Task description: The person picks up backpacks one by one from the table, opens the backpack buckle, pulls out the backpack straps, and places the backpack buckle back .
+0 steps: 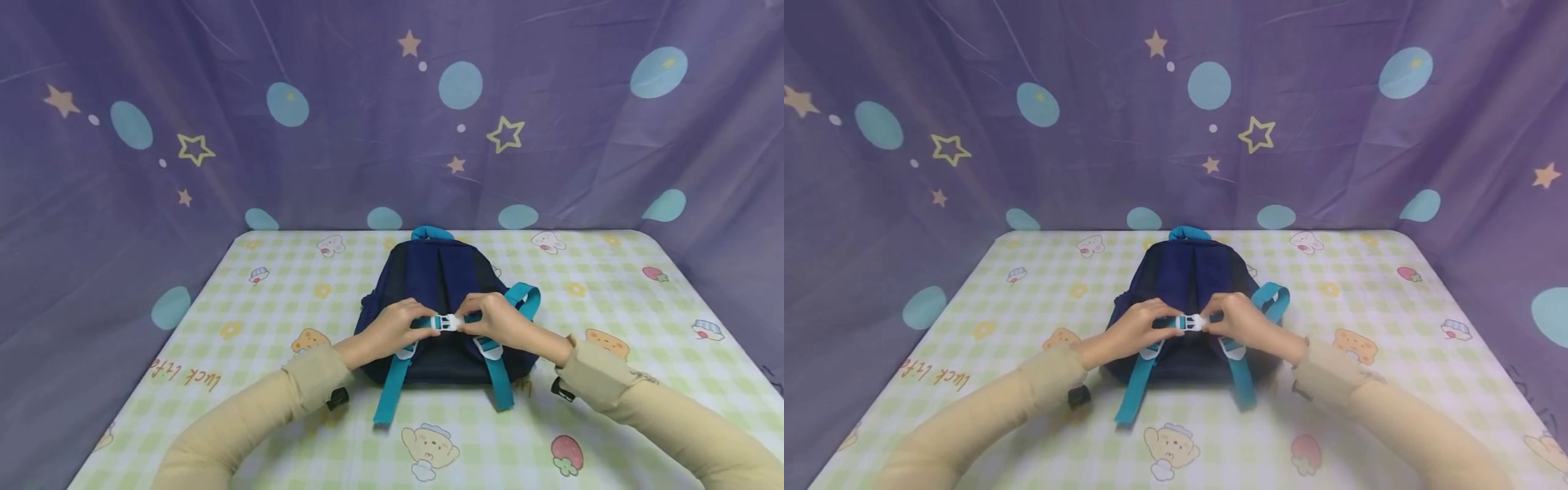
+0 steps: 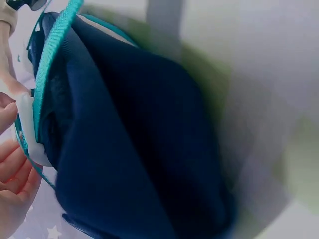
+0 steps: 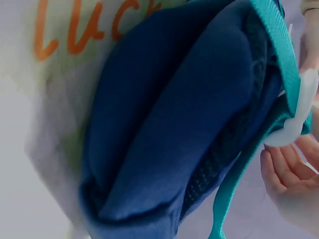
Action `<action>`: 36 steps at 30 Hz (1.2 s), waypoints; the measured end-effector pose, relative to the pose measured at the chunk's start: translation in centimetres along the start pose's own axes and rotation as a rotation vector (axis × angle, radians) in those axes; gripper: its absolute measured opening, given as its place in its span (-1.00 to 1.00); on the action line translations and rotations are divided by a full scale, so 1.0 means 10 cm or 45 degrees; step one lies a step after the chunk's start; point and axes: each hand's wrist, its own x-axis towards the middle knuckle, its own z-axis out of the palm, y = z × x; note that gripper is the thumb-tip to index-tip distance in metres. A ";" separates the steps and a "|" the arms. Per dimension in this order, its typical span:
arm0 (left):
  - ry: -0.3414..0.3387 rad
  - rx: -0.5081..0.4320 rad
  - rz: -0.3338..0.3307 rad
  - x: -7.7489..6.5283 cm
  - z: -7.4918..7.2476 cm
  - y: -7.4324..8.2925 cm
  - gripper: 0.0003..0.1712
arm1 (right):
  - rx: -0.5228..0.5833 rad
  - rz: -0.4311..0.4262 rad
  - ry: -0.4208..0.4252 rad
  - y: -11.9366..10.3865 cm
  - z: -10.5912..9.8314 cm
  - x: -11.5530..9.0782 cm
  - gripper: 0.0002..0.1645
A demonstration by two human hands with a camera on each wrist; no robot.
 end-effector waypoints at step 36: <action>0.233 -0.216 -0.052 -0.09 -0.04 -0.06 -0.67 | 0.040 0.041 -0.067 0.05 0.06 -0.04 -0.79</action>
